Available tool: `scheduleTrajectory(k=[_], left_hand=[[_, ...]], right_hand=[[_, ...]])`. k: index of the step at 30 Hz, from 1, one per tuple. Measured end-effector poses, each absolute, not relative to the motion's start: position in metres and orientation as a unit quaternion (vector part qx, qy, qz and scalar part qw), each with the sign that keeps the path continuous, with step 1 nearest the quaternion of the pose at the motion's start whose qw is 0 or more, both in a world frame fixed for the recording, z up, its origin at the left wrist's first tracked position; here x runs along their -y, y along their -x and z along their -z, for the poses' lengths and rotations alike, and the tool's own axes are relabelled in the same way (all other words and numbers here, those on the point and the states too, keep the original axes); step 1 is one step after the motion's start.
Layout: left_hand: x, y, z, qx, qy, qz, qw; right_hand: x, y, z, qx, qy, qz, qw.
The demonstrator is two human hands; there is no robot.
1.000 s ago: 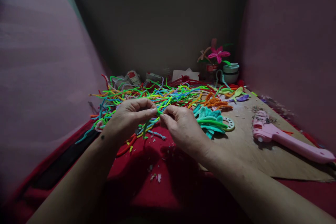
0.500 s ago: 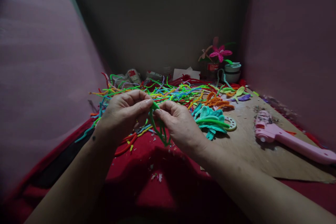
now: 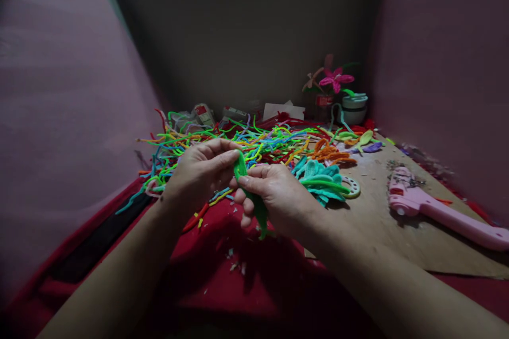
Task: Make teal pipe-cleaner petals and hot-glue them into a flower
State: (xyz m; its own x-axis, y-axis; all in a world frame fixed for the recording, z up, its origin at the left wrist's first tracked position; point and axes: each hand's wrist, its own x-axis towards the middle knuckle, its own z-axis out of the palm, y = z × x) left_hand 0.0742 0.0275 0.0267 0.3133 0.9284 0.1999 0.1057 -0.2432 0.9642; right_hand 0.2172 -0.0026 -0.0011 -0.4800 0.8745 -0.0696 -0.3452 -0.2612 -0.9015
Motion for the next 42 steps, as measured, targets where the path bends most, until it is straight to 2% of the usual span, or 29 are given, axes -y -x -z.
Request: scheduleTrajectory(k=[2, 5, 7, 11, 13, 15, 19, 21, 29, 32, 36, 42], left_hand=[[-0.031, -0.074, -0.025, -0.368, -0.617, -0.388, 0.577], [-0.033, -0.077, -0.02, -0.371, -0.605, -0.385, 0.59], [-0.032, -0.081, -0.016, -0.405, -0.628, -0.418, 0.517], [-0.028, -0.087, -0.012, -0.473, -0.708, -0.482, 0.206], [-0.029, -0.087, -0.012, -0.485, -0.719, -0.48, 0.136], [-0.031, -0.085, -0.012, -0.487, -0.709, -0.463, 0.212], [-0.036, -0.081, -0.01, -0.423, -0.639, -0.378, 0.52], [-0.036, -0.081, -0.009, -0.398, -0.626, -0.349, 0.573], [-0.034, -0.086, -0.009, -0.447, -0.635, -0.451, 0.44], [-0.037, -0.083, -0.009, -0.427, -0.614, -0.429, 0.506], [-0.039, -0.081, -0.006, -0.386, -0.598, -0.334, 0.618], [-0.044, -0.079, 0.0, -0.417, -0.602, -0.396, 0.554]], right_hand=[[0.002, -0.219, 0.001, 0.446, 0.299, -0.734, 0.416], [0.001, -0.22, 0.003, 0.449, 0.309, -0.724, 0.422], [0.001, -0.218, 0.006, 0.446, 0.333, -0.716, 0.423], [0.004, -0.212, 0.009, 0.436, 0.355, -0.707, 0.428], [0.006, -0.21, 0.01, 0.433, 0.353, -0.707, 0.433], [0.006, -0.211, 0.009, 0.43, 0.357, -0.708, 0.431], [0.003, -0.214, 0.008, 0.429, 0.373, -0.701, 0.43], [0.001, -0.215, 0.009, 0.432, 0.368, -0.699, 0.435], [0.005, -0.21, 0.013, 0.406, 0.381, -0.717, 0.419], [0.004, -0.214, 0.012, 0.408, 0.37, -0.721, 0.42], [-0.001, -0.219, 0.014, 0.418, 0.339, -0.731, 0.419], [-0.002, -0.219, 0.016, 0.393, 0.342, -0.748, 0.412]])
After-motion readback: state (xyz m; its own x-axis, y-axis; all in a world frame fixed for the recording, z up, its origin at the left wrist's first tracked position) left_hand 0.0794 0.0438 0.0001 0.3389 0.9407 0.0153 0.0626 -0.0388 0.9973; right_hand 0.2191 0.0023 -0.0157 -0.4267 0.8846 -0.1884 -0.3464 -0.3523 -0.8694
